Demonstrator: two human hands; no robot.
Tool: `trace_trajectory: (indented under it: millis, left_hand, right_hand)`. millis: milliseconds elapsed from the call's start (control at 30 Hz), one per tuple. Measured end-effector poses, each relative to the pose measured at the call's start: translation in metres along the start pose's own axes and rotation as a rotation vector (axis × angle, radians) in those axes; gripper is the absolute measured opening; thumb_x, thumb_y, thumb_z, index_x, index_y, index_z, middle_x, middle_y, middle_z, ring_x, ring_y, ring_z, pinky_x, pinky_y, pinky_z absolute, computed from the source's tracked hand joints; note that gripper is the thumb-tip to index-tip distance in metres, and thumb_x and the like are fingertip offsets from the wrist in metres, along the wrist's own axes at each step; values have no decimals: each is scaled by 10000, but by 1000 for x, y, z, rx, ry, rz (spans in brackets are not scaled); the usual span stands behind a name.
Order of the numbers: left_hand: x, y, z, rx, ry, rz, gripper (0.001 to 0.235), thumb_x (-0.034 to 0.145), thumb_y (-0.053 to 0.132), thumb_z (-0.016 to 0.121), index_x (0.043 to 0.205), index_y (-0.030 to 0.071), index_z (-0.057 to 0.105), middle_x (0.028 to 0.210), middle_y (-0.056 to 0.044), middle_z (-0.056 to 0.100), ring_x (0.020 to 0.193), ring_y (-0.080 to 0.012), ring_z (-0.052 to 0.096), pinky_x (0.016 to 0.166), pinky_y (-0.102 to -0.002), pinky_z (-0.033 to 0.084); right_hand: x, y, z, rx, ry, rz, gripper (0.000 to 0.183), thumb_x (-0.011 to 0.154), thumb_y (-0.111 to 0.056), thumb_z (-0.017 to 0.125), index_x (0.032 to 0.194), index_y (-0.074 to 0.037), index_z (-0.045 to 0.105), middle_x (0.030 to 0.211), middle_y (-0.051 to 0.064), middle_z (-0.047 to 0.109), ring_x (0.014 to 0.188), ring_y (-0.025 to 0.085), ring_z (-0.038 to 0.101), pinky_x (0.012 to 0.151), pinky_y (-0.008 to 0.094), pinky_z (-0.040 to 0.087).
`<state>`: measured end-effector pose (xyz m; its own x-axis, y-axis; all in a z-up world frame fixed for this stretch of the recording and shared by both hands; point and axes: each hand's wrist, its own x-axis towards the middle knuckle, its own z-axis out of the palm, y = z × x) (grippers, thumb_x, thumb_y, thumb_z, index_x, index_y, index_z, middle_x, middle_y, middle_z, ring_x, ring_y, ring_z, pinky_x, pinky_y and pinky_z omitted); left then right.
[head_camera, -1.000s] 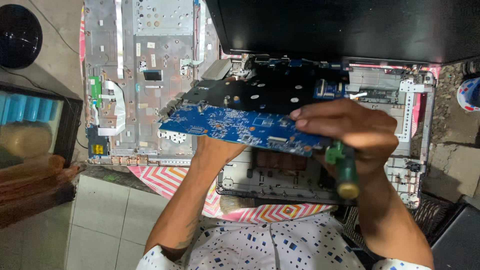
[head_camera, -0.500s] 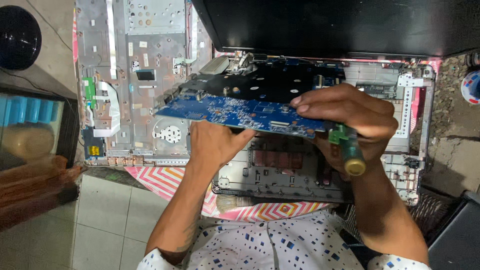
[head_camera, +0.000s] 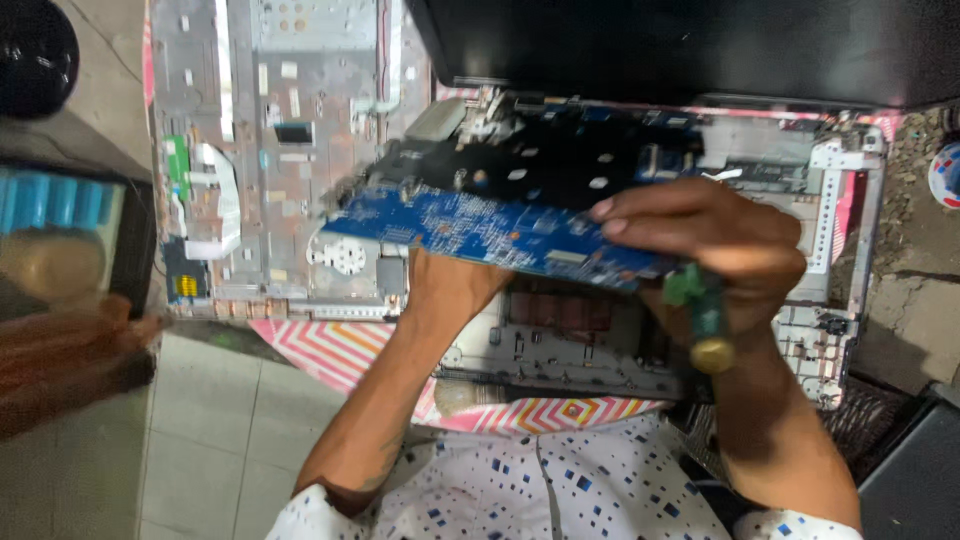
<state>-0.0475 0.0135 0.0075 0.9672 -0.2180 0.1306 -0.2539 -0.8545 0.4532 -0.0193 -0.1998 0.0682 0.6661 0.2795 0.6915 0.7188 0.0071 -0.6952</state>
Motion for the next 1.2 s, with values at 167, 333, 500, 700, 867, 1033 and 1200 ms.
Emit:
trace_trajectory:
  millis: [167,333,500,700,867,1033,1200]
  left_hand:
    - [-5,-2,-2,-4,-108,-6,466,883,509,694,1038,70,701,989,-148,683,958,-388,617,813,-476,463]
    - [-9,3,-11,-7,-200,32,436,912,474,680,1037,56,685,972,-156,659,924,-381,600,786,-463,447]
    - [-45,6,-33,-4,-317,97,399,952,427,662,1036,37,663,949,-167,627,880,-371,577,750,-444,425]
    - [-76,-9,-98,-322,-488,183,398,914,304,647,1171,3,677,1317,-150,641,1166,-335,556,946,-512,439]
    - [-83,-44,-99,-446,-195,-72,123,881,226,682,915,108,682,891,-38,740,831,-178,717,780,-357,565]
    - [-39,-46,-71,-213,56,-235,441,978,427,532,1148,40,659,988,-112,715,857,-229,704,718,-368,619]
    - [-13,-35,-60,-12,10,-104,429,925,427,593,1244,146,650,1157,-69,656,1024,-317,573,792,-452,437]
  right_hand:
    - [-9,4,-13,-87,-107,27,237,896,-139,650,974,85,645,982,271,681,915,362,734,814,386,643]
    - [-38,8,-15,-50,-56,76,251,906,-214,643,984,24,655,1005,216,697,922,308,742,823,350,640]
    - [-62,-3,-17,-148,-71,213,246,906,-244,659,1027,-31,681,1072,173,712,958,250,759,816,299,662]
    - [-91,-4,-32,-436,-260,183,249,861,-243,730,1066,-103,736,1108,146,703,973,270,739,839,330,632]
    - [-122,3,-27,-579,-326,98,271,878,-332,719,1109,-190,722,1061,103,733,811,238,752,612,335,630]
    - [-140,4,-22,-605,-439,77,402,850,-398,767,1192,-207,678,1058,57,739,711,201,713,586,352,596]
    - [-118,-11,-19,-586,-512,88,354,850,-12,559,1126,-159,726,1076,94,720,587,184,624,486,298,473]
